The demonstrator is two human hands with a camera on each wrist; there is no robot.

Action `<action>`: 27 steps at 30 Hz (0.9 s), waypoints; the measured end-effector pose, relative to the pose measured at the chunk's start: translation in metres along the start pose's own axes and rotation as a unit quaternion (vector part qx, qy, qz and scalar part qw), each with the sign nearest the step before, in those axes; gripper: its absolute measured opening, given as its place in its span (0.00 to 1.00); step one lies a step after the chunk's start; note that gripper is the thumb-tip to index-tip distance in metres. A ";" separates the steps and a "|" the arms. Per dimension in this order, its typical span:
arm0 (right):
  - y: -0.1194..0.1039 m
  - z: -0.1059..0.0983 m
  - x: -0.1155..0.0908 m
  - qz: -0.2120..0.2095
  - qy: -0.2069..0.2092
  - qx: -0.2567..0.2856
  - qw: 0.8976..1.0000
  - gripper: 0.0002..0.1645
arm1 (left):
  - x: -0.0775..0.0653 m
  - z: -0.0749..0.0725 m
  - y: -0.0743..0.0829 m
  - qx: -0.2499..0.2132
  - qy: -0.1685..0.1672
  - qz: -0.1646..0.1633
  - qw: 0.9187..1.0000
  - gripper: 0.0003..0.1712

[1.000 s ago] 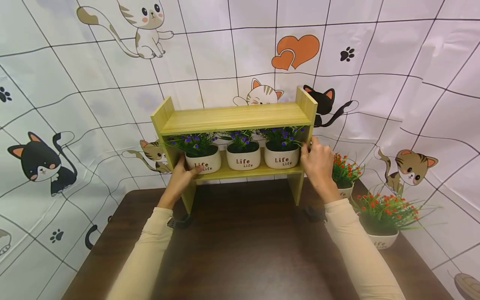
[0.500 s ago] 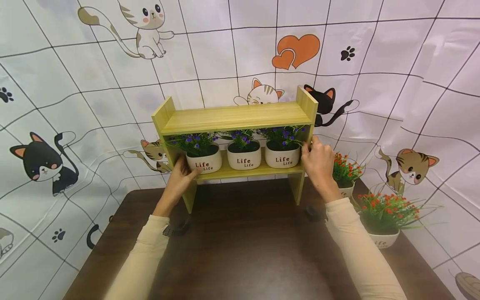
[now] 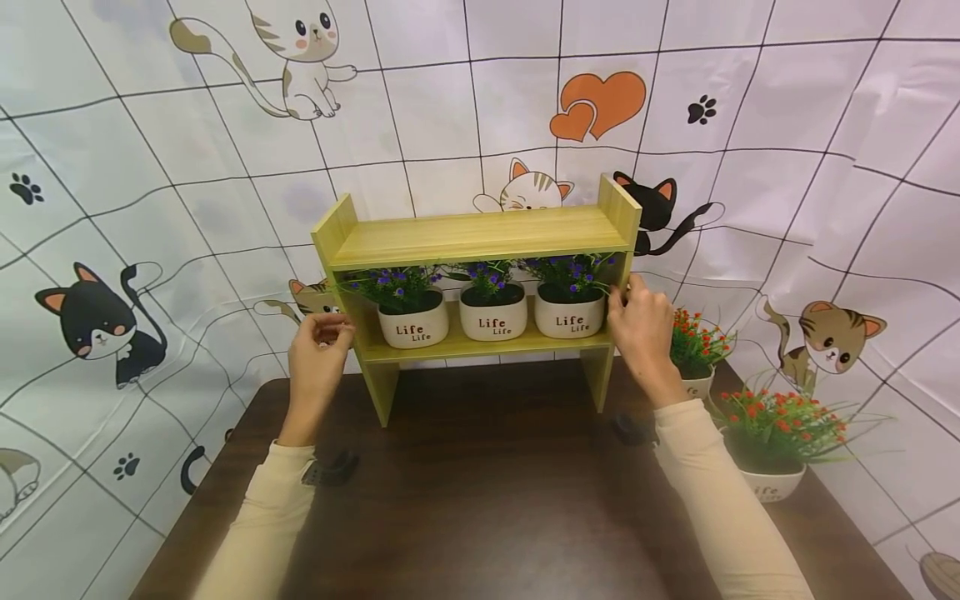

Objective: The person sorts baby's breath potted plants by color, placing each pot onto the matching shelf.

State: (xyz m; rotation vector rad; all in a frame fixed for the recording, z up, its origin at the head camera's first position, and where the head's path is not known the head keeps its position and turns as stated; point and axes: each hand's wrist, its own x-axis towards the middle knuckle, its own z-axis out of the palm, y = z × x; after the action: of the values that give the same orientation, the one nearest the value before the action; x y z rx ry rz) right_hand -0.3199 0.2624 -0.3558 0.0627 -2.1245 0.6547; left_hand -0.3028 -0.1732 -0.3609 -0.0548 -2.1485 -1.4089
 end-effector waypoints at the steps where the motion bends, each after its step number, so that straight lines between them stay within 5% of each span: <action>1: 0.001 0.000 0.000 0.000 0.001 0.000 1.000 0.10 | 0.002 0.000 -0.001 -0.001 0.010 0.000 1.000 0.18; 4: 0.002 0.001 0.000 -0.001 0.005 0.003 1.000 0.09 | 0.007 0.001 -0.006 0.000 0.009 0.002 1.000 0.24; 11: 0.005 0.001 -0.002 -0.003 0.002 0.009 1.000 0.10 | 0.017 0.010 -0.021 0.024 -0.050 -0.005 0.998 0.34; 20: 0.004 -0.004 -0.003 0.003 -0.021 0.011 1.000 0.10 | 0.021 0.020 -0.029 0.097 -0.012 0.063 0.993 0.12; 27: 0.005 -0.020 -0.002 -0.010 -0.065 0.022 0.998 0.16 | 0.019 0.020 -0.028 0.117 0.000 0.077 0.990 0.10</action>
State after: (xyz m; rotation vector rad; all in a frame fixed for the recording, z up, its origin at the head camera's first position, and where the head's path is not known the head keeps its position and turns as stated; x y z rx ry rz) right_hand -0.3052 0.2763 -0.3502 0.1552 -2.2307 0.7026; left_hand -0.3365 -0.1731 -0.3811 -0.1290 -2.2422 -1.0627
